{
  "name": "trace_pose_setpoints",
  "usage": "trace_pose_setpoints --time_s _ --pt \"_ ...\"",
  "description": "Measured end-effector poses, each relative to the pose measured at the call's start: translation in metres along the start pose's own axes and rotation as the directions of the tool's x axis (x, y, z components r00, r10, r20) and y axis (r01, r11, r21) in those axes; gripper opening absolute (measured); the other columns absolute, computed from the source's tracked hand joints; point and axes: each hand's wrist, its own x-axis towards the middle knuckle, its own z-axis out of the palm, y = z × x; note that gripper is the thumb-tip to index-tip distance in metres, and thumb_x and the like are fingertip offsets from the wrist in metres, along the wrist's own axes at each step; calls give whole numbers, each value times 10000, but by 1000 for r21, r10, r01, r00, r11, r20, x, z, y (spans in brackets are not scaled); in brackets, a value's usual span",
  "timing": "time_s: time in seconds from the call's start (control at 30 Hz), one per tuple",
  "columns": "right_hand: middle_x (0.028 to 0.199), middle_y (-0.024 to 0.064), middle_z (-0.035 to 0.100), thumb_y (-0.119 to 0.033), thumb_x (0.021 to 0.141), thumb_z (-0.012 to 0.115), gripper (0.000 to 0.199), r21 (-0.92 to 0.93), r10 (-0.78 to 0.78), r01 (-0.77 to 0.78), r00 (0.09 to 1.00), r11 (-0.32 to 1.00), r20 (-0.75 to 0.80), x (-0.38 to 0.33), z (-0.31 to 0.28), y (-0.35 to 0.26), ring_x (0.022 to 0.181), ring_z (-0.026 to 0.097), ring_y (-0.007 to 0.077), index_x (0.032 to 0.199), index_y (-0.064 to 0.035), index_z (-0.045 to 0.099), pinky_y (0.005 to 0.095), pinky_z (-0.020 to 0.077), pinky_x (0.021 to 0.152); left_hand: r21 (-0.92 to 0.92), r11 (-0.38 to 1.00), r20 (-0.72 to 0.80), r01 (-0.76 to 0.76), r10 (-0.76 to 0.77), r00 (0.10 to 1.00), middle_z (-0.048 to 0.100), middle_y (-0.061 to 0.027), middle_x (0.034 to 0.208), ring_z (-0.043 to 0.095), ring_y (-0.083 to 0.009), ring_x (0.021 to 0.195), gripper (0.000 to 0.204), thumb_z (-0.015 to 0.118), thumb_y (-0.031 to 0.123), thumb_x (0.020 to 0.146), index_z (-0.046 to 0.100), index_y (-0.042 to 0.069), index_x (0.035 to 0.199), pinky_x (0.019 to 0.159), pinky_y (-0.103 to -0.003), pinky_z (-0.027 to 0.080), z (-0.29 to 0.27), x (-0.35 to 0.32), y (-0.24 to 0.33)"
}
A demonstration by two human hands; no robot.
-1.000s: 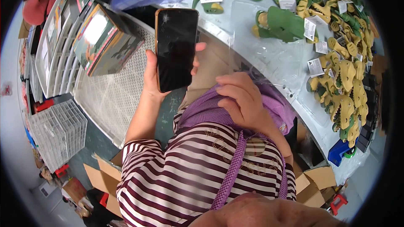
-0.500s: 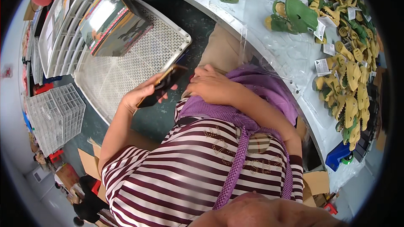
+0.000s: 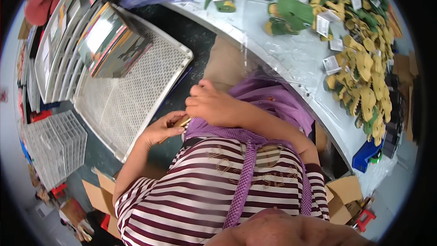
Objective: Inspecting and organizing plastic toy dinosaur heads on a factory workbench.
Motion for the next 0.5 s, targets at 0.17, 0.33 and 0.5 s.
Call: trace_pose_setpoints --time_s 0.17,0.33,0.5 --pt "883 -11 551 -91 761 493 149 113 -28 28 1000 993 -3 8 7 -9 891 443 172 837 -108 620 373 280 907 103 993 -330 -65 96 939 570 -77 1112 556 -154 989 676 714 151 750 385 40 1330 836 -275 457 32 11 -10" --pt "972 -11 594 -89 763 497 128 210 -127 116 991 971 36 14 8 -18 879 434 172 794 -75 620 373 266 894 108 975 -314 -196 220 923 554 -70 1139 540 -143 1026 602 700 140 767 420 42 1290 883 -277 435 31 4 -30" --pt "855 -57 581 -189 757 572 154 -102 64 -60 998 993 29 19 15 -6 985 437 145 751 -245 714 418 260 937 38 930 -375 -365 352 858 533 -76 1187 512 -157 1101 586 677 97 796 397 39 1308 922 -293 415 30 22 -30"
